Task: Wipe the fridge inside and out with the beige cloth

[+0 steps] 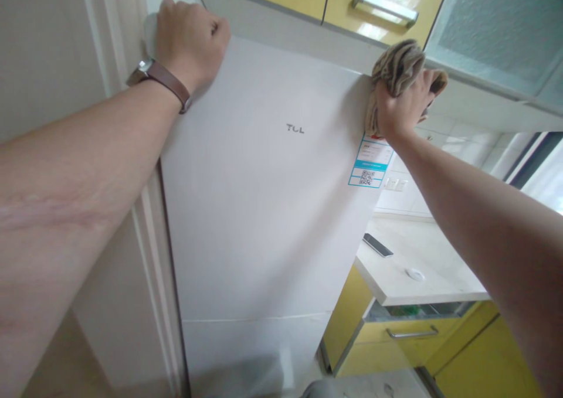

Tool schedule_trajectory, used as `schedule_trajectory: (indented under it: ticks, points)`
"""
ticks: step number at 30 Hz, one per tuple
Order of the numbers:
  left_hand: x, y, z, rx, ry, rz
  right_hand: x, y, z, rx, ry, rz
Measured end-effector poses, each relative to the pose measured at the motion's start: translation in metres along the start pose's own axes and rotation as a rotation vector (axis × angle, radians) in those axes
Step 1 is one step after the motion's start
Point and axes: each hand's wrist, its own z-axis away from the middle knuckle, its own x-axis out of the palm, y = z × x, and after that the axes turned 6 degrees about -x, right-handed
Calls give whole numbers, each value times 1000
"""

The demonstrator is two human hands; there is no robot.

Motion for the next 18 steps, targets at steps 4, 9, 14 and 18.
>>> schedule_trajectory:
  ticks: [4, 9, 14, 18]
  points:
    - [-1, 0, 0, -19, -8, -29, -1, -2, 2, 56, 30, 29]
    - [-5, 1, 1, -8, -60, -98, -4, -4, 6, 37, 27, -44]
    - [-5, 1, 3, -8, -47, -106, -4, -4, 5, 46, 25, -9]
    - [-5, 2, 3, -12, -50, -97, -5, -5, 6, 55, 31, -41]
